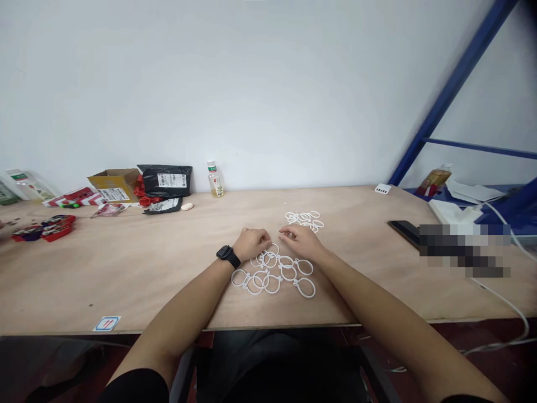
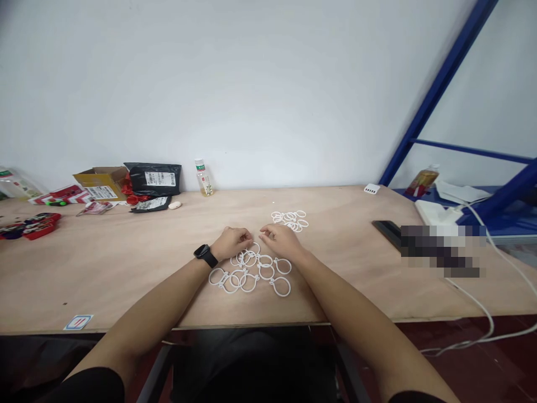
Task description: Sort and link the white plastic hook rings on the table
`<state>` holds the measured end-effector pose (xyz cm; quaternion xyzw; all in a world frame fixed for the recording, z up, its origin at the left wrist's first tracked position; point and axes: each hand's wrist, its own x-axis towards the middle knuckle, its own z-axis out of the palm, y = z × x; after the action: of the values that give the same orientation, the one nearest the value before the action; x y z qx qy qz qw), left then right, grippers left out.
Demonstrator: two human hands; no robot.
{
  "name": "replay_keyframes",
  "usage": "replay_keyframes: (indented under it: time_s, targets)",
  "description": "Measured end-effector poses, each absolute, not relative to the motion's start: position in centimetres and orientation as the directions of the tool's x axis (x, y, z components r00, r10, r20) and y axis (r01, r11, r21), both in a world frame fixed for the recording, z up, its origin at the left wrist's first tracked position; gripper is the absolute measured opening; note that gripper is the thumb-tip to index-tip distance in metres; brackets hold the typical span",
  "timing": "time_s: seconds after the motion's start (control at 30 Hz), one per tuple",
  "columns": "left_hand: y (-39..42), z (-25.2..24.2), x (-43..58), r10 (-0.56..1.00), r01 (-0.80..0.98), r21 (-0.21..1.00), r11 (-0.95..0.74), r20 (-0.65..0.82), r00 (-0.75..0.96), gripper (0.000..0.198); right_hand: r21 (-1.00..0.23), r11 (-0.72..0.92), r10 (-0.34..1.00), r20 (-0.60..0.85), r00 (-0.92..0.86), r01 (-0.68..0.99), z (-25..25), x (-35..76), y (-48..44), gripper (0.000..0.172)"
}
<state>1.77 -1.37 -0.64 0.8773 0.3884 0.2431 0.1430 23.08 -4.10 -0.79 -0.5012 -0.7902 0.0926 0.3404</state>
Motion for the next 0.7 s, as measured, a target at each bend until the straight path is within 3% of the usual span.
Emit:
replay_keyframes:
  time_s: [0.13, 0.23, 0.5, 0.7]
  targets:
    - [-1.3, -1.2, 2.3, 0.783, 0.463, 0.646, -0.607, 0.387, 0.486, 0.016, -0.501, 0.545, 0.83, 0.438, -0.347, 0.672, -1.1, 22.3, -4.4, 0.019]
    - [-1.5, -1.3, 2.7, 0.781, 0.345, 0.722, -0.6, 0.434, 0.45, 0.02, -0.51, 0.558, 0.821, 0.456, -0.344, 0.655, -1.2, 22.3, -4.2, 0.017]
    - [-1.7, -1.4, 3.1, 0.796, 0.223, 0.803, -0.552, 0.429, 0.427, 0.023, -0.507, 0.629, 0.758, 0.569, -0.32, 0.589, -1.0, 22.8, -4.1, 0.016]
    - [-1.8, -1.0, 2.9, 0.762, 0.296, 0.723, -0.624, 0.48, 0.434, 0.022, -0.542, 0.645, 0.754, 0.565, -0.334, 0.539, -0.7, 22.6, -4.5, 0.018]
